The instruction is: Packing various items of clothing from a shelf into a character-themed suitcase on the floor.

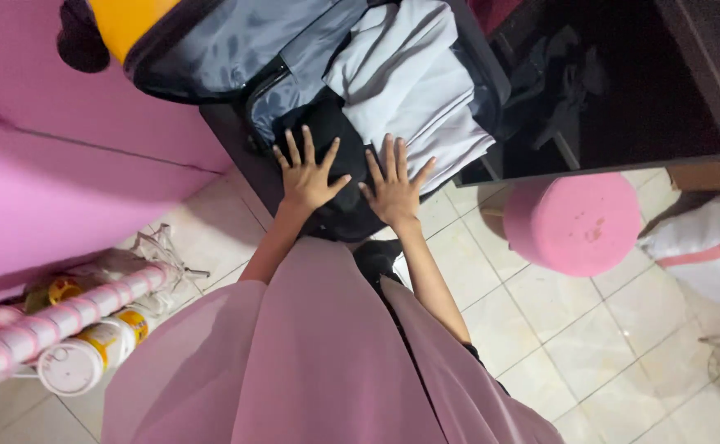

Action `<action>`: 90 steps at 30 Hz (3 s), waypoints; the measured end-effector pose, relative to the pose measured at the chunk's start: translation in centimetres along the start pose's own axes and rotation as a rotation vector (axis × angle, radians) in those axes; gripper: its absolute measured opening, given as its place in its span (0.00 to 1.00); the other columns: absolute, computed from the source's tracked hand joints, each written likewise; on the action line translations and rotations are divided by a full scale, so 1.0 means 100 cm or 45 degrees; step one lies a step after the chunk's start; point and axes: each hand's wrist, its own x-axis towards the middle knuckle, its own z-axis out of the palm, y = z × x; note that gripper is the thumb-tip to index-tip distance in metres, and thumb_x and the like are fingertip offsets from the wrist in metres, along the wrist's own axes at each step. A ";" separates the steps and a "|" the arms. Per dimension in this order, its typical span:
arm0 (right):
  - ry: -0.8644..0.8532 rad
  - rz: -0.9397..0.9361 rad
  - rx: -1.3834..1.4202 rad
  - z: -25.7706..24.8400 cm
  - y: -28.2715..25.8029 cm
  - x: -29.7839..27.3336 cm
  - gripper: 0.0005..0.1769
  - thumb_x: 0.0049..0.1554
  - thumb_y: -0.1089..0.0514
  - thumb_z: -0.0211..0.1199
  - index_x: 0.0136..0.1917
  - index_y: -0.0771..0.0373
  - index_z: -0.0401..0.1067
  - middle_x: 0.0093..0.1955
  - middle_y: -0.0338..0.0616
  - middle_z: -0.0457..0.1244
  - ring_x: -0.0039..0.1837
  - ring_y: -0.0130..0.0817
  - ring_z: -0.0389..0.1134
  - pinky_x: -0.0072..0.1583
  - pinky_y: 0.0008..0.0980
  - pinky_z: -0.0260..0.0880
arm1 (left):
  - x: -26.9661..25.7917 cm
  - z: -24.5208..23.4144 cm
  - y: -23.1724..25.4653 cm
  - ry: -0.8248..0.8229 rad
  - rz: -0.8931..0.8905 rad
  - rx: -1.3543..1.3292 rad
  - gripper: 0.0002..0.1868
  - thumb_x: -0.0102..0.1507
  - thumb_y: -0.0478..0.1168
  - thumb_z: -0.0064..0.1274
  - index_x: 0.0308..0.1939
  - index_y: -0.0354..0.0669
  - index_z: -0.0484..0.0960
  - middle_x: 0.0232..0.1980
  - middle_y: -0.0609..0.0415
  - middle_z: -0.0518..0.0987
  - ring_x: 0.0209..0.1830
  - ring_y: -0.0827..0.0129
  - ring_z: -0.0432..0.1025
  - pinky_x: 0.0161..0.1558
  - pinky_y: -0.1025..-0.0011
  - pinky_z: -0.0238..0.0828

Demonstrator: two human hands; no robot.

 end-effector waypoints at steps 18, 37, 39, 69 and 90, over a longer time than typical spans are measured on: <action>-0.230 0.082 -0.324 0.027 -0.013 0.005 0.46 0.53 0.25 0.58 0.82 0.31 0.55 0.90 0.38 0.34 0.88 0.37 0.30 0.69 0.88 0.16 | 0.002 0.017 -0.022 -0.210 0.142 -0.064 0.47 0.64 0.67 0.50 0.80 0.48 0.55 0.77 0.15 0.40 0.77 0.15 0.36 0.67 0.17 0.30; -0.319 0.115 0.161 0.054 -0.079 0.001 0.47 0.48 0.53 0.74 0.78 0.52 0.61 0.85 0.54 0.41 0.87 0.45 0.27 0.80 0.67 0.29 | 0.034 0.010 -0.049 -0.556 0.278 -0.176 0.58 0.49 0.44 0.75 0.77 0.79 0.57 0.81 0.42 0.25 0.77 0.18 0.35 0.55 0.20 0.61; -0.290 0.106 0.185 0.058 -0.082 -0.001 0.47 0.48 0.54 0.74 0.78 0.52 0.62 0.84 0.52 0.44 0.86 0.45 0.28 0.79 0.68 0.29 | 0.034 0.009 -0.050 -0.561 0.256 -0.165 0.57 0.49 0.43 0.74 0.77 0.80 0.58 0.82 0.42 0.26 0.77 0.19 0.38 0.54 0.22 0.64; -0.296 0.546 0.259 0.008 -0.126 -0.016 0.40 0.48 0.50 0.70 0.73 0.45 0.64 0.82 0.61 0.39 0.82 0.74 0.34 0.70 0.77 0.46 | 0.027 -0.049 -0.082 -0.169 0.632 -0.401 0.33 0.46 0.47 0.73 0.55 0.59 0.79 0.66 0.52 0.64 0.64 0.42 0.64 0.58 0.36 0.64; -0.278 0.269 0.256 0.083 -0.082 0.004 0.71 0.48 0.38 0.77 0.85 0.70 0.35 0.72 0.99 0.22 0.78 0.84 0.13 0.75 0.80 0.21 | 0.080 0.027 -0.092 -0.833 0.600 -0.277 0.69 0.39 0.47 0.77 0.79 0.79 0.52 0.82 0.40 0.19 0.71 0.11 0.48 0.66 0.34 0.62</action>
